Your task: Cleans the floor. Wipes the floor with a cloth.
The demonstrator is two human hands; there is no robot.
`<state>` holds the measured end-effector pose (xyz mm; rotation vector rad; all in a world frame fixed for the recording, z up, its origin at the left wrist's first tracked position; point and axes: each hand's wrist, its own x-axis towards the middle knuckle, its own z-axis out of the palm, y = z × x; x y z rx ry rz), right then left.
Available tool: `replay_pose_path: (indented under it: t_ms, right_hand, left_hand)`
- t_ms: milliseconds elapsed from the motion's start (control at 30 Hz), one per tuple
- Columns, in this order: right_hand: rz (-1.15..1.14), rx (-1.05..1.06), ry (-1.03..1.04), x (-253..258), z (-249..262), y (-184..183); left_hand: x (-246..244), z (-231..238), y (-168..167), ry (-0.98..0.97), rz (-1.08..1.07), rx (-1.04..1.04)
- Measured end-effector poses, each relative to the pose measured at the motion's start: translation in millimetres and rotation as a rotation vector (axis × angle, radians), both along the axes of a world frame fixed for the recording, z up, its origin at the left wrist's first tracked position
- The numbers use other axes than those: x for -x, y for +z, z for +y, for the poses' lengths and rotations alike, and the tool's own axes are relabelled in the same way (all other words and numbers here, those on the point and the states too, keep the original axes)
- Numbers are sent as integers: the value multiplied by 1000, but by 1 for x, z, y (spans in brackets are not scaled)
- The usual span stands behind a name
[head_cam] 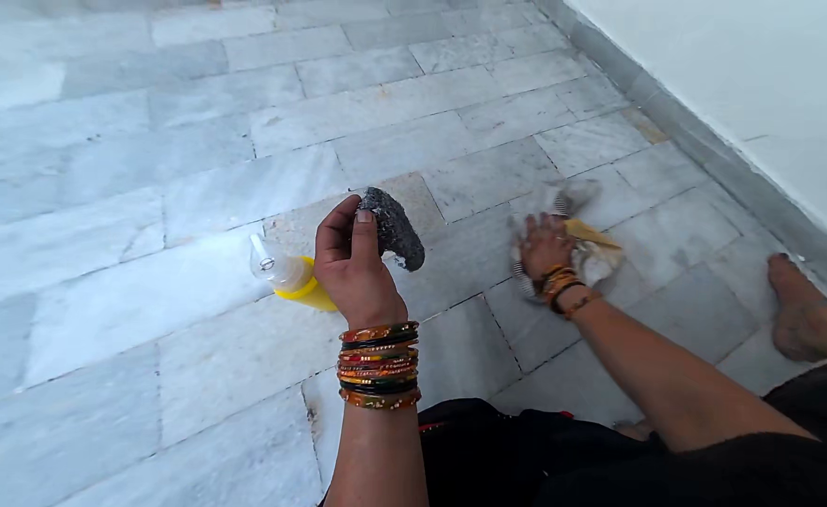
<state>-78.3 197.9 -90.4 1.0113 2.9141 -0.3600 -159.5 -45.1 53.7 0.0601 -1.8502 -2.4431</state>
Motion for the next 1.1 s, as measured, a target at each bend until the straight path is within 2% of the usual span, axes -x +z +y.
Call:
replay_pose_path:
  t_ms: [100,200,267,300,367,433,700,767,833,1000,1100]
  right_hand:
    - [49,95,307,38,-80,2]
    - [84,248,521,41,-148,24]
    - [-73,365,618,31,-164,54]
    - [-97,365,677,26,-165,48]
    - [-62,293,780,12,-162,14]
    - [-75,303,814,-13,-151,6]
    - [67,323,647,-123,-89,3]
    - [82,392,632,-134,-75,5]
    - [130,551,577,-138,-64,16]
    - [44,1063,216,-147,-43,98]
    - [-19,1152,100,-156,-16,132]
  left_hand:
    - [1,0,-1,-14,-10,7]
    - [1,2,-4,-1,10,30]
    - [1,3,-6,1,7,58]
    - [2,4,-7,1,6,69]
    - [3,5,-11,-5,17,81]
    - [3,7,-12,-13,24,82]
    - [-3,12,-16,-70,11,100]
    - [-4,14,-16,-85,3,113]
    - [-4,14,-17,-101,6,127]
    - [-7,15,-21,-134,-11,139]
    - [-8,18,-23,-135,-4,140]
